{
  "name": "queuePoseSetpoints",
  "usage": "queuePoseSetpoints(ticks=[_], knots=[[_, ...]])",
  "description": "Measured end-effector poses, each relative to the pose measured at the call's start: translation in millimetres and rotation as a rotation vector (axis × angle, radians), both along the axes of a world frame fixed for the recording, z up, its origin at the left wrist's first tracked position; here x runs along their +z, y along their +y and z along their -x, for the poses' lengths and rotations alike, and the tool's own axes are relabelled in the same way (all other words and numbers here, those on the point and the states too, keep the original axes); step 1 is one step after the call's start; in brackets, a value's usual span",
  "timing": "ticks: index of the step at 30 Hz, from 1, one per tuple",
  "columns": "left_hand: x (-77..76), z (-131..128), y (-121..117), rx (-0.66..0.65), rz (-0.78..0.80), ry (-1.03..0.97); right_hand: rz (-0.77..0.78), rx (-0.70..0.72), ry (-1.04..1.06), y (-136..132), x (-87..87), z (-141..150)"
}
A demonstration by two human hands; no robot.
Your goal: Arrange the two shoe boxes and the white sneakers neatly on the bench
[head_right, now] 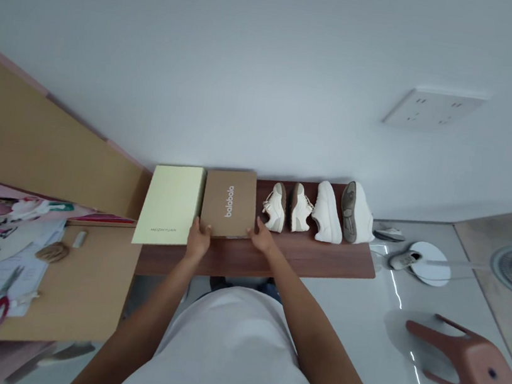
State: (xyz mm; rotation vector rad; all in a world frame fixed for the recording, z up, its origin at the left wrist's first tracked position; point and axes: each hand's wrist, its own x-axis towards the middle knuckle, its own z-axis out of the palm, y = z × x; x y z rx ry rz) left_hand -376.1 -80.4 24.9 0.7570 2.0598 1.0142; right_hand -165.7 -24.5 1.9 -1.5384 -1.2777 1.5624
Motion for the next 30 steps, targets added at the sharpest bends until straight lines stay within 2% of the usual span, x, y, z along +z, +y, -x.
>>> queuePoseSetpoints(ticks=[4, 7, 9, 11, 14, 17, 22, 26, 30], knots=[[24.6, -28.7, -1.1, -0.159, -0.118, 0.115, -0.005, -0.073, -0.088, 4.2, 3.2, -35.4], [35.3, -63.4, 5.6, -0.281, -0.219, 0.047, -0.067, -0.155, -0.117, 11.6, 7.5, -72.8], [35.5, -89.7, 13.2, -0.331, -0.273, -0.029, -0.108, -0.185, -0.16, 17.3, 9.5, -98.4], [29.4, -115.5, 22.2, -0.383, -0.294, -0.071, -0.125, -0.202, -0.226, 22.3, 10.1, -121.9], [10.0, -148.2, 37.1, -0.512, -0.244, -0.015, -0.12, -0.191, -0.365, 29.1, 7.4, -149.6], [-15.8, -170.6, 52.0, -0.578, -0.073, 0.102, -0.095, -0.113, -0.528, 35.8, 1.0, -166.0], [-48.9, -185.5, 68.6, -0.553, 0.217, 0.188, -0.046, 0.057, -0.689, 46.2, -14.8, -171.6], [-56.2, -185.8, 73.6, -0.584, 0.306, 0.23, -0.054, 0.149, -0.73, 53.4, -23.1, -168.1], [-50.9, -185.1, 74.2, -0.634, 0.258, 0.297, -0.102, 0.218, -0.718, 60.0, -19.8, -168.8]])
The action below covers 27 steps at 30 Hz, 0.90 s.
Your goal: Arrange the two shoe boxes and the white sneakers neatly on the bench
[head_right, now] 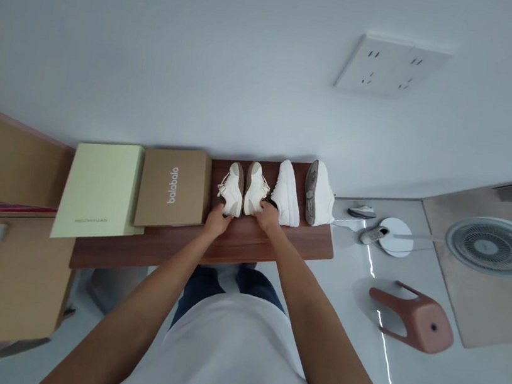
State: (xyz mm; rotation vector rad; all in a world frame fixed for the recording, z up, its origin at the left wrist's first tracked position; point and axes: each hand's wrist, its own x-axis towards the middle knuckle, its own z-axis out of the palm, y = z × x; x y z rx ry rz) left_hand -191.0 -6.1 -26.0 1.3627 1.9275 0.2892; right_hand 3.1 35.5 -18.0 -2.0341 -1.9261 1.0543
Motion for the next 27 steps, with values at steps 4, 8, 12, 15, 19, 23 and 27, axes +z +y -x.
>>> queuePoseSetpoints(ticks=[4, 8, 12, 15, 19, 23, 27], knots=[[15.1, -0.1, -0.3, -0.118, -0.201, 0.069, -0.094, 0.121, -0.01, 5.2, 15.1, -5.2], [34.9, -3.5, 2.6, -0.338, -0.268, 0.268, -0.139, 0.286, -0.126, 8.5, 36.3, -3.0], [46.9, -9.3, 8.5, -0.456, -0.229, 0.443, -0.126, 0.41, -0.304, 8.8, 54.3, 12.3], [47.5, -10.4, 11.7, -0.477, -0.221, 0.497, -0.131, 0.474, -0.39, 7.7, 58.9, 25.7], [41.7, -7.1, 11.0, -0.485, -0.211, 0.5, -0.111, 0.524, -0.457, 5.5, 53.0, 37.2], [35.2, -4.9, 7.7, -0.491, -0.193, 0.514, -0.095, 0.552, -0.481, 3.4, 44.5, 42.2], [30.3, -5.5, 6.1, -0.481, -0.176, 0.496, -0.087, 0.567, -0.473, 2.6, 40.9, 46.3]])
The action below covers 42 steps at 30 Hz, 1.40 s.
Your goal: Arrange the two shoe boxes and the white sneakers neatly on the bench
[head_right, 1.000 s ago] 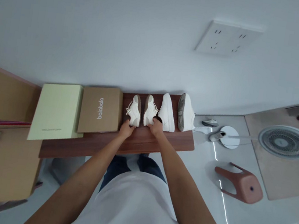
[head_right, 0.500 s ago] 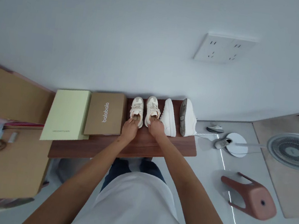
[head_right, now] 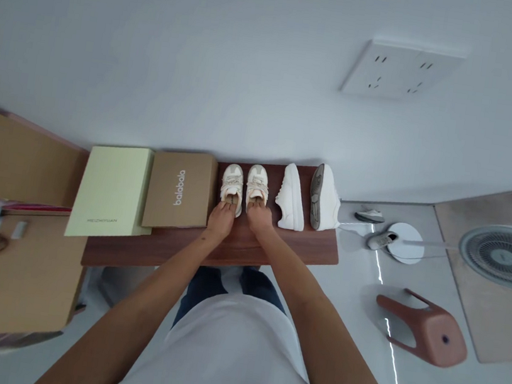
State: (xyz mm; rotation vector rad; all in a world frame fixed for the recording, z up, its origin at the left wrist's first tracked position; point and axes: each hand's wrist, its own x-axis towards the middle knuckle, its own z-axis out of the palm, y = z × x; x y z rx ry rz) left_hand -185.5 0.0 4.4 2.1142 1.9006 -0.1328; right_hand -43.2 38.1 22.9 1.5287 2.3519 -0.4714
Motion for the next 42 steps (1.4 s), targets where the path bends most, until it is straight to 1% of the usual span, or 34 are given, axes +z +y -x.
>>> queuePoseSetpoints(ticks=[5, 10, 13, 15, 17, 19, 21, 24, 27, 30, 32, 33, 35, 38, 40, 42], knots=[[-6.6, -0.5, -1.5, 0.032, 0.02, -0.05, 0.039, -0.049, 0.065, -1.2, -2.5, 4.5], [-11.2, 0.7, -4.9, 0.06, -0.002, -0.095, 0.063, -0.072, 0.1, -3.3, -3.9, 5.4], [-6.8, 0.6, -4.9, 0.069, -0.007, -0.119, 0.062, -0.084, 0.137, -4.6, 1.7, 4.0], [0.3, -1.5, -3.8, 0.063, -0.024, -0.132, 0.046, -0.086, 0.176, -6.0, 8.5, -0.9], [9.8, -6.9, -2.3, 0.046, -0.048, -0.138, 0.017, -0.089, 0.218, -7.9, 16.0, -12.3], [19.8, -16.7, -1.1, 0.013, -0.068, -0.145, -0.02, -0.116, 0.255, -9.3, 22.4, -32.0], [27.6, -31.1, -0.8, -0.033, -0.079, -0.178, -0.074, -0.175, 0.289, -9.7, 26.3, -60.1], [30.3, -57.7, -1.9, -0.098, -0.072, -0.278, -0.173, -0.303, 0.345, -7.7, 26.7, -113.0], [19.7, -84.5, -3.6, -0.118, -0.009, -0.385, -0.236, -0.434, 0.354, -4.0, 20.5, -169.6], [0.3, -107.1, -4.6, -0.084, 0.089, -0.456, -0.261, -0.554, 0.31, -0.4, 7.4, -221.0], [-13.3, -119.5, -4.5, -0.04, 0.151, -0.482, -0.241, -0.636, 0.26, 2.2, -4.1, -249.2], [-19.4, -124.9, -4.0, -0.015, 0.181, -0.492, -0.204, -0.671, 0.234, 3.7, -10.2, -260.9], [-29.4, -134.2, -2.0, 0.039, 0.239, -0.504, -0.076, -0.709, 0.197, 7.1, -21.8, -278.6], [-38.6, -143.3, 4.8, 0.117, 0.291, -0.503, 0.125, -0.686, 0.174, 10.9, -34.4, -291.9], [-40.9, -145.8, 11.4, 0.133, 0.291, -0.477, 0.162, -0.656, 0.161, 11.3, -38.1, -294.3], [-40.3, -145.7, 18.2, 0.097, 0.297, -0.449, 0.141, -0.628, 0.169, 10.0, -37.9, -293.9]])
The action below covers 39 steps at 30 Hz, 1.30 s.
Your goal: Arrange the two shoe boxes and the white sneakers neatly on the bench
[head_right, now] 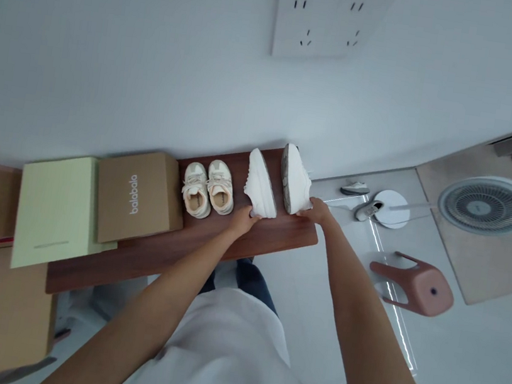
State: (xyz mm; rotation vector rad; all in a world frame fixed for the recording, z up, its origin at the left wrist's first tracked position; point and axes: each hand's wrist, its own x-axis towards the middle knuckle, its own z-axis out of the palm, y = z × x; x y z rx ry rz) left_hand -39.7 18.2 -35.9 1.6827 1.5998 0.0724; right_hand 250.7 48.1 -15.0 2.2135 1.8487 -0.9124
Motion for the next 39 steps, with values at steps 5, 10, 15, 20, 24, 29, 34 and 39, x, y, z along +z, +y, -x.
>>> queuePoseSetpoints(ticks=[5, 10, 15, 20, 24, 29, 34, 39], knots=[[13.2, 1.2, 8.4, -0.059, -0.049, -0.027, -0.123, 0.05, 0.066, -2.0, 14.1, 7.6], [35.8, -6.0, 10.8, -0.066, -0.146, -0.015, -0.203, 0.217, 0.015, 5.2, 35.4, 21.8], [55.9, -11.1, 17.6, -0.281, -0.251, 0.044, -0.197, 0.348, -0.103, 2.6, 49.7, 36.9], [60.5, -12.9, 16.4, -0.394, -0.273, 0.133, -0.2, 0.416, -0.128, -7.9, 54.4, 52.9], [55.4, -11.8, 15.6, -0.417, -0.278, 0.19, -0.212, 0.431, -0.114, -11.6, 53.6, 66.0], [48.3, -10.5, 17.1, -0.402, -0.287, 0.217, -0.194, 0.451, -0.147, -12.4, 47.6, 77.9], [44.4, -12.7, 14.3, -0.425, -0.306, 0.262, -0.217, 0.471, -0.172, -13.7, 40.3, 82.6], [42.4, -17.5, 10.8, -0.455, -0.345, 0.312, -0.235, 0.515, -0.215, -14.5, 34.8, 85.3]])
